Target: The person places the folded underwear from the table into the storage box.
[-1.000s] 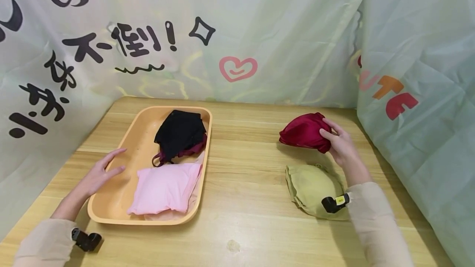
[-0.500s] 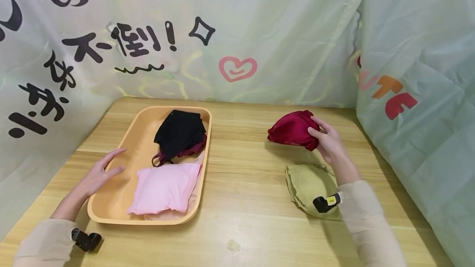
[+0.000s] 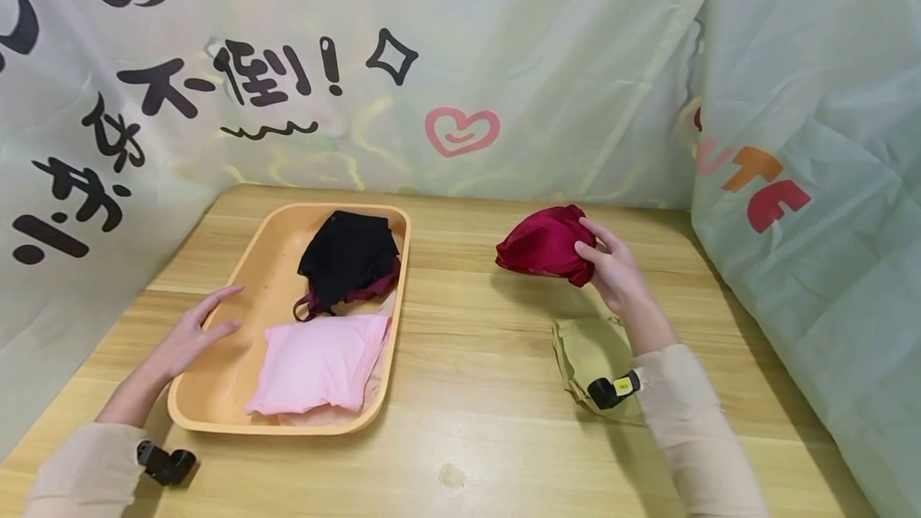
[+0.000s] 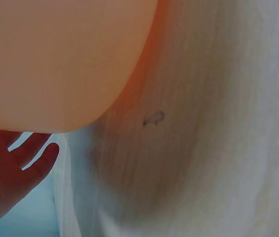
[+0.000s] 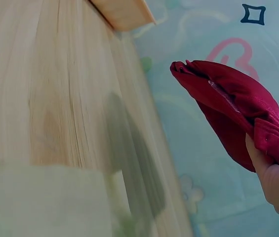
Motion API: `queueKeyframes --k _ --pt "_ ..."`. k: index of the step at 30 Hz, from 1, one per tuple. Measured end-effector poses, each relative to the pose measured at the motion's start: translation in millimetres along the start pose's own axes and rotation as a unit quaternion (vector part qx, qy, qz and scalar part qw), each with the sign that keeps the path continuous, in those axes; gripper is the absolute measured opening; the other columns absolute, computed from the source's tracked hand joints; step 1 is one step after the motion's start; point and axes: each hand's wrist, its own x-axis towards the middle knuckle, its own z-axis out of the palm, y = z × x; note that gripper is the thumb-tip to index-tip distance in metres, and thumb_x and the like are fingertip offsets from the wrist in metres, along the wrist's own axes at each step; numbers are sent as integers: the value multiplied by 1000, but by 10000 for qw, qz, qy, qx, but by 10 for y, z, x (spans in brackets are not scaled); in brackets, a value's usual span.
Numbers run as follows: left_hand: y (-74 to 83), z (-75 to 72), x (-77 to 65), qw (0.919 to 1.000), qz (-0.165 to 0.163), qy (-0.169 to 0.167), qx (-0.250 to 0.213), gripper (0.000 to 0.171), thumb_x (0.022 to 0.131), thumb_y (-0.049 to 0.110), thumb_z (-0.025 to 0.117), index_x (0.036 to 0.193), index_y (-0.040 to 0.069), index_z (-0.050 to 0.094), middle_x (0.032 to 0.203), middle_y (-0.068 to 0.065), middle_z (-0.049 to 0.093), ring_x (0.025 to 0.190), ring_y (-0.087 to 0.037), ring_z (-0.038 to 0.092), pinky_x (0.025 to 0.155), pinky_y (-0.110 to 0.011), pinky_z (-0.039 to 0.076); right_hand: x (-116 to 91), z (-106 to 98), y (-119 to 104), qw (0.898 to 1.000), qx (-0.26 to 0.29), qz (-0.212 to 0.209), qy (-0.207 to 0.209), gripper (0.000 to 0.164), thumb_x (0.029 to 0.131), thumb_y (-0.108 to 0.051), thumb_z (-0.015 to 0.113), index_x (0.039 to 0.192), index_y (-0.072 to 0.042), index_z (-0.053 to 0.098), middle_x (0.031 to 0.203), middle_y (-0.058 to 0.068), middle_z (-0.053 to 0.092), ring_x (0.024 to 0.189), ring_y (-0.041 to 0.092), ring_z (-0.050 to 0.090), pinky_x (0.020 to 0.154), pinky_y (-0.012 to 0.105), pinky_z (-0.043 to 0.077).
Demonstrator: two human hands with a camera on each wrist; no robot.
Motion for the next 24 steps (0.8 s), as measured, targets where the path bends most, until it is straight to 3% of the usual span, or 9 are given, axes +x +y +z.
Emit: queueKeyframes --k 8,14,24 --pt "5 -1 1 10000 47 6 -39 58 88 13 57 138 -2 32 140 -33 26 129 -51 19 99 -65 19 47 167 52 9998 185 -39 -56 40 87 3 54 123 -14 55 103 -2 60 85 11 63 70 21 52" --pt "12 -7 3 10000 -3 -21 -40 58 88 14 57 139 -1 32 141 -33 25 129 -51 18 99 -65 19 79 270 88 9998 177 -40 -66 55 88 2 54 139 -12 39 106 -2 59 87 11 62 71 21 52" --pt "7 -5 0 10000 3 12 34 58 88 14 58 138 -1 33 140 -33 27 128 -50 21 99 -64 21 148 408 184 9999 133 95 -48 64 88 0 54 144 -9 25 109 -2 54 88 10 62 73 20 51"
